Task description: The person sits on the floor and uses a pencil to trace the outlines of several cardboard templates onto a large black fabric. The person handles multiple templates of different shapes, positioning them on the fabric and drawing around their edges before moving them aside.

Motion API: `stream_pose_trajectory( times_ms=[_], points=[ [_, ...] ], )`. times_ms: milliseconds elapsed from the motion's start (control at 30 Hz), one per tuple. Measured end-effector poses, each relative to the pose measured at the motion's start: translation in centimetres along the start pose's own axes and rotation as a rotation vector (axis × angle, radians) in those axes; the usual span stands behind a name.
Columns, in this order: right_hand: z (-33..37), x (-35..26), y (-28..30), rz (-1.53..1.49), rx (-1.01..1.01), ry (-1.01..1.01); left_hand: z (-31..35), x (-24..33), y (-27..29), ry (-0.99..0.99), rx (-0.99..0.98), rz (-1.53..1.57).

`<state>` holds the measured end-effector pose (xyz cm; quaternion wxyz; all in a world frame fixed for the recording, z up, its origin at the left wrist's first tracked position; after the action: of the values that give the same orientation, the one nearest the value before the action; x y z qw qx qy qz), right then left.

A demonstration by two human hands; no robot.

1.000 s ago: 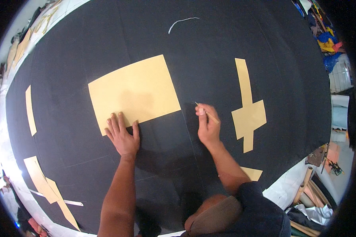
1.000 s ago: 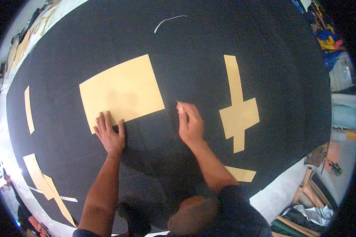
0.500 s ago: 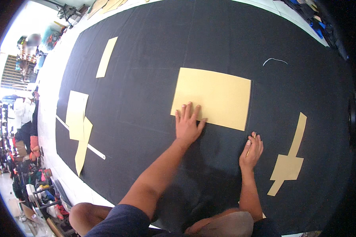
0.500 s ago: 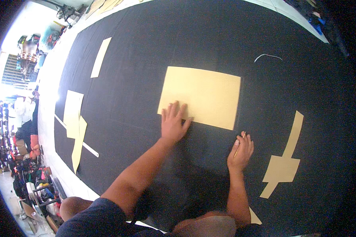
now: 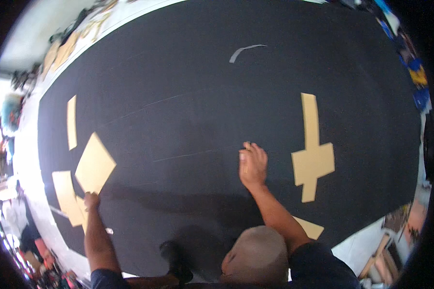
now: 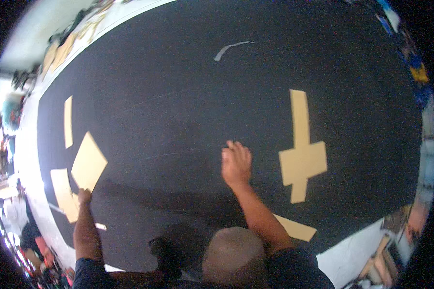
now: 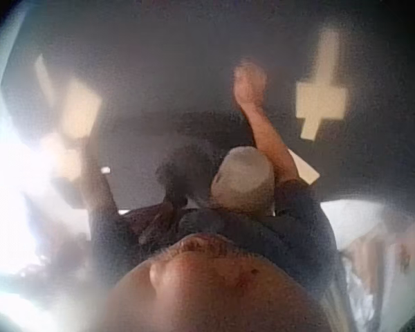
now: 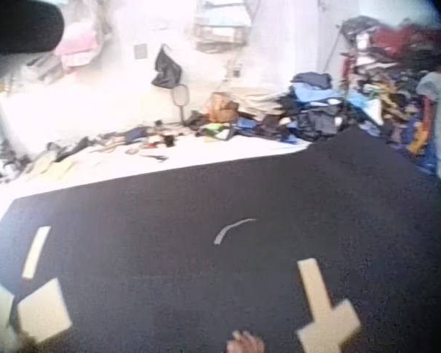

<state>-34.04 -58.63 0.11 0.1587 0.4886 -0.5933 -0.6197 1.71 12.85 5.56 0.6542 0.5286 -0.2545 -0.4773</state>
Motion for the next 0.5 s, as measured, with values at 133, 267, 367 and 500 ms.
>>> stream_pose_trajectory(
  times_ms=[133,267,367,500],
  points=[
    [0.0,1.0,0.1,0.057,-0.06,-0.022,4.9,8.9,1.3,-0.606,-0.005,-0.091],
    [0.4,1.9,1.5,-0.018,0.004,0.003,10.2,16.1,6.6,-0.767,-0.229,0.134],
    [0.7,2.8,3.2,-0.216,0.054,-0.02,14.0,16.5,11.2,-0.808,-0.328,0.271],
    [4.1,7.7,8.6,-0.148,0.131,-0.112,16.8,11.7,15.3,-0.798,-0.274,0.124]
  ],
)
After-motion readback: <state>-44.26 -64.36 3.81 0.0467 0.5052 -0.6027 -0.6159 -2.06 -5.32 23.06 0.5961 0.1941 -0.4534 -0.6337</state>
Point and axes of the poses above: each hand's wrist, its own z-axis away from the middle knuckle, its own y-axis out of the back of the hand, x = y × z, the point moved 9 cm from there along -z, towards the middle knuckle, and after that the axes turned 13 degrees about z, right-handed, at the moved point
